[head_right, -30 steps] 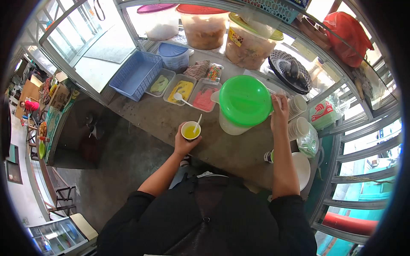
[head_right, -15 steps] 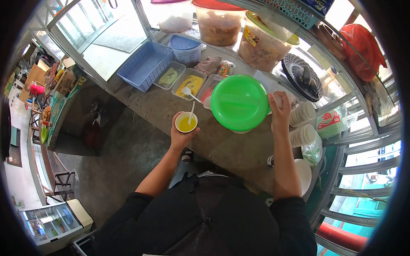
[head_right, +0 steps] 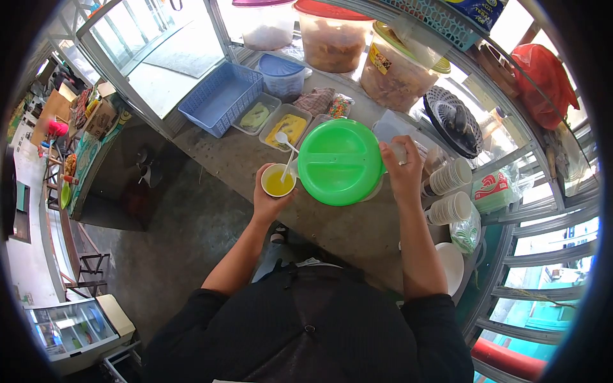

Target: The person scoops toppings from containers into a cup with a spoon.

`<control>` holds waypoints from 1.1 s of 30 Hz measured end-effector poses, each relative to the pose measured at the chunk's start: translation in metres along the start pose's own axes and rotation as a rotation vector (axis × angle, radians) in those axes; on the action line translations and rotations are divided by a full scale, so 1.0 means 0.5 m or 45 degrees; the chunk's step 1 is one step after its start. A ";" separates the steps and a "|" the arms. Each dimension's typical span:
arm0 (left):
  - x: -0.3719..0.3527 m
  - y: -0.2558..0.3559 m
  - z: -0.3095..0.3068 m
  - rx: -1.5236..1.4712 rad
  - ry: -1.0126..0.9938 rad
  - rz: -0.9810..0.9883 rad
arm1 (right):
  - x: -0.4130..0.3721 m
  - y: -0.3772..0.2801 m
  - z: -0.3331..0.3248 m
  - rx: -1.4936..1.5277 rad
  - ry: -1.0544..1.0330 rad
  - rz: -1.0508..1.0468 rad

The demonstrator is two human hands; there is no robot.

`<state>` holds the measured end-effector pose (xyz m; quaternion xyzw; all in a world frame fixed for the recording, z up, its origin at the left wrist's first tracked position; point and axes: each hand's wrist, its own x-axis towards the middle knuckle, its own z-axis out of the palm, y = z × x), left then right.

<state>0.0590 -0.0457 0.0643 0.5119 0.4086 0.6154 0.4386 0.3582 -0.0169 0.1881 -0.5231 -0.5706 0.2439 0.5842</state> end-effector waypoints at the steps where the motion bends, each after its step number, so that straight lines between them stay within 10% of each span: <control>1: 0.000 0.000 -0.002 0.017 0.003 0.003 | 0.001 0.000 -0.003 -0.012 -0.011 0.005; 33: -0.029 -0.015 -0.040 0.057 0.113 -0.040 | 0.004 -0.041 0.073 -0.110 -0.160 -0.093</control>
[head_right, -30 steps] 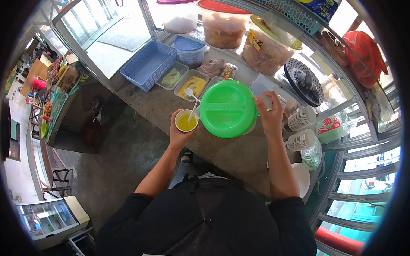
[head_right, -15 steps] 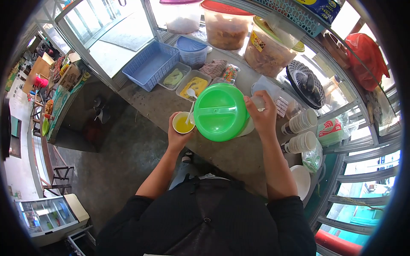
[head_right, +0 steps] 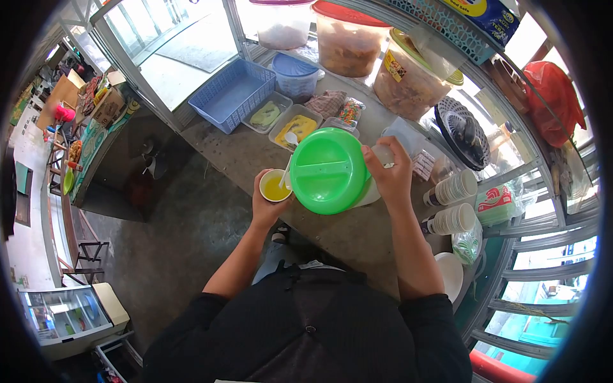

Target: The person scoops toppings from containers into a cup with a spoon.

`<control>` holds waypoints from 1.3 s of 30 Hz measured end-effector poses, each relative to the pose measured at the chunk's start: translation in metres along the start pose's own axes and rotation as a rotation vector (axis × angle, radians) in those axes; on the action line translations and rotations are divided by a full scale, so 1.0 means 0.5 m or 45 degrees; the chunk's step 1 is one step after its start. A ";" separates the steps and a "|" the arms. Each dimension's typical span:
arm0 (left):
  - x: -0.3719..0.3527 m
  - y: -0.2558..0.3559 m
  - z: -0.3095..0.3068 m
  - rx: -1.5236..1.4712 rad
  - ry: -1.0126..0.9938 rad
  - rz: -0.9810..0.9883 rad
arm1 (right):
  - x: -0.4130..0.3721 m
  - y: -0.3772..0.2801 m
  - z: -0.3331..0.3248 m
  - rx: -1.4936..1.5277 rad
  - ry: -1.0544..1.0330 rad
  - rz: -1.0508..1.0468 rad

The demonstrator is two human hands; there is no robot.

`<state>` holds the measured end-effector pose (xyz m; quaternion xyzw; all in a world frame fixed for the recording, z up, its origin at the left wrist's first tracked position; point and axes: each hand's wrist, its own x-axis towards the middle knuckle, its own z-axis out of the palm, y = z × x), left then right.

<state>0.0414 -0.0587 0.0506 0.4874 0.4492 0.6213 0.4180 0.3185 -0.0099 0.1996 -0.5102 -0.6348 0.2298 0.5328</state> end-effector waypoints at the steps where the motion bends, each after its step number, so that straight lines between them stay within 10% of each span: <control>1: -0.001 0.000 -0.001 -0.014 0.000 -0.009 | 0.000 0.000 0.002 -0.009 -0.001 -0.006; 39: -0.030 -0.014 -0.007 -0.010 -0.020 -0.025 | 0.006 0.007 0.004 0.021 -0.024 0.032</control>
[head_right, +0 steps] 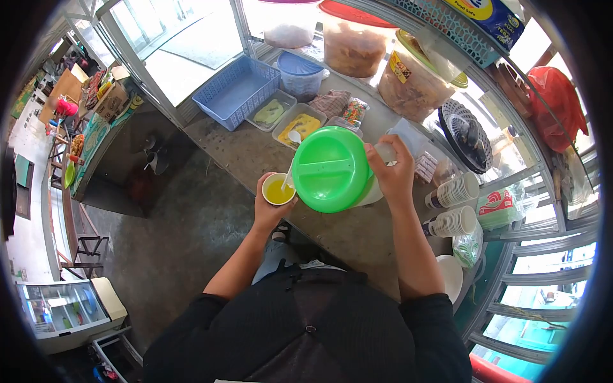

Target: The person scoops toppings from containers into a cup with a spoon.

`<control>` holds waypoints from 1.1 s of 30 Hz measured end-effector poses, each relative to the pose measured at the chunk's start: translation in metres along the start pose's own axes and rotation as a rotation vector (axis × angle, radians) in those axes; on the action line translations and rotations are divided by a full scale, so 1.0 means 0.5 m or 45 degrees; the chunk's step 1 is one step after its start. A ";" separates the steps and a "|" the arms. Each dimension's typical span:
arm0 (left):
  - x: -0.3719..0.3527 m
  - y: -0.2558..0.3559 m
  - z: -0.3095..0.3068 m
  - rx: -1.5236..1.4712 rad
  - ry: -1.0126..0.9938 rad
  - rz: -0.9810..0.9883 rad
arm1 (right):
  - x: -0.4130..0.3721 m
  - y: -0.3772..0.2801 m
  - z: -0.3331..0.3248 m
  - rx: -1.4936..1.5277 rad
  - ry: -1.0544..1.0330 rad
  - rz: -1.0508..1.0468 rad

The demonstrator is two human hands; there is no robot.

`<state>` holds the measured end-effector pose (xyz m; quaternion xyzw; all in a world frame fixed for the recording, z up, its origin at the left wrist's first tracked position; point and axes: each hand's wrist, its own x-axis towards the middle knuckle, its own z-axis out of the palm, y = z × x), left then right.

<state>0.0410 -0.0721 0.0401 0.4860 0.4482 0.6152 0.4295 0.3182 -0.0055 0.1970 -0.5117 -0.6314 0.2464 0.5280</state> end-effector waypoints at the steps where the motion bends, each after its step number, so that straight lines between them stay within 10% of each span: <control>1: 0.001 -0.002 0.001 -0.005 -0.002 0.005 | 0.000 -0.005 0.001 0.010 -0.003 0.010; 33: 0.015 0.002 0.014 0.006 -0.009 0.002 | 0.008 -0.010 0.006 0.005 -0.008 -0.003</control>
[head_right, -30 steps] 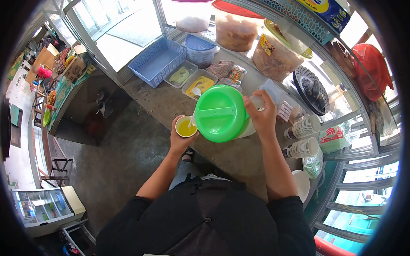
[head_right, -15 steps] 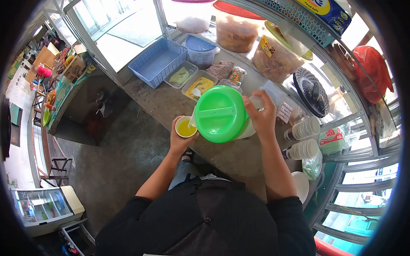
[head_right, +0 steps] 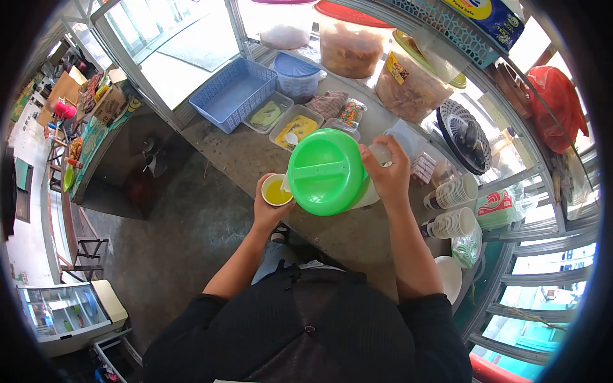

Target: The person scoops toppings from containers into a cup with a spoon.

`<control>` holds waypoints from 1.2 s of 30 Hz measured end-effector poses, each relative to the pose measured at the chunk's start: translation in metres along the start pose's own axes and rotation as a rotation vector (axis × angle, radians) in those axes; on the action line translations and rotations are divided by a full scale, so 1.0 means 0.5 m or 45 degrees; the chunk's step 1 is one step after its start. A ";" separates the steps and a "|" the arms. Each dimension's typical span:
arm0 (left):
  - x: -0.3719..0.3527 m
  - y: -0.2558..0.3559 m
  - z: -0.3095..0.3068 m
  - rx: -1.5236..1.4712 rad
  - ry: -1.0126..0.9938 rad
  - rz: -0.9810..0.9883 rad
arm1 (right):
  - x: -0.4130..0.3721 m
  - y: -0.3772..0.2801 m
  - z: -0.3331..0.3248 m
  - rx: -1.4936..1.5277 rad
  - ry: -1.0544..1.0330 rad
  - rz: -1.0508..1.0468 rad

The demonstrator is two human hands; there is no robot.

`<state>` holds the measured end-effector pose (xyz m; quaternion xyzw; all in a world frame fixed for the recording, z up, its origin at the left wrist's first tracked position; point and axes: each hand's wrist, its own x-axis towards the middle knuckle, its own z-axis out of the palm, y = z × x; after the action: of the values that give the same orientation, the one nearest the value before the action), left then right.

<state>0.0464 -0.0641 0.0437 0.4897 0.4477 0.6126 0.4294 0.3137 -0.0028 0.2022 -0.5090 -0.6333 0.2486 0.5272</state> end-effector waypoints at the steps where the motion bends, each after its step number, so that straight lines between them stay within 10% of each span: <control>1: 0.000 0.001 0.000 -0.001 0.000 -0.001 | 0.000 -0.001 0.001 0.004 -0.007 0.007; 36: -0.007 -0.006 -0.008 -0.012 0.043 -0.010 | 0.013 0.011 0.006 0.008 -0.018 0.023</control>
<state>0.0432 -0.0672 0.0398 0.4754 0.4541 0.6212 0.4265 0.3136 0.0058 0.1995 -0.5114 -0.6316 0.2590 0.5221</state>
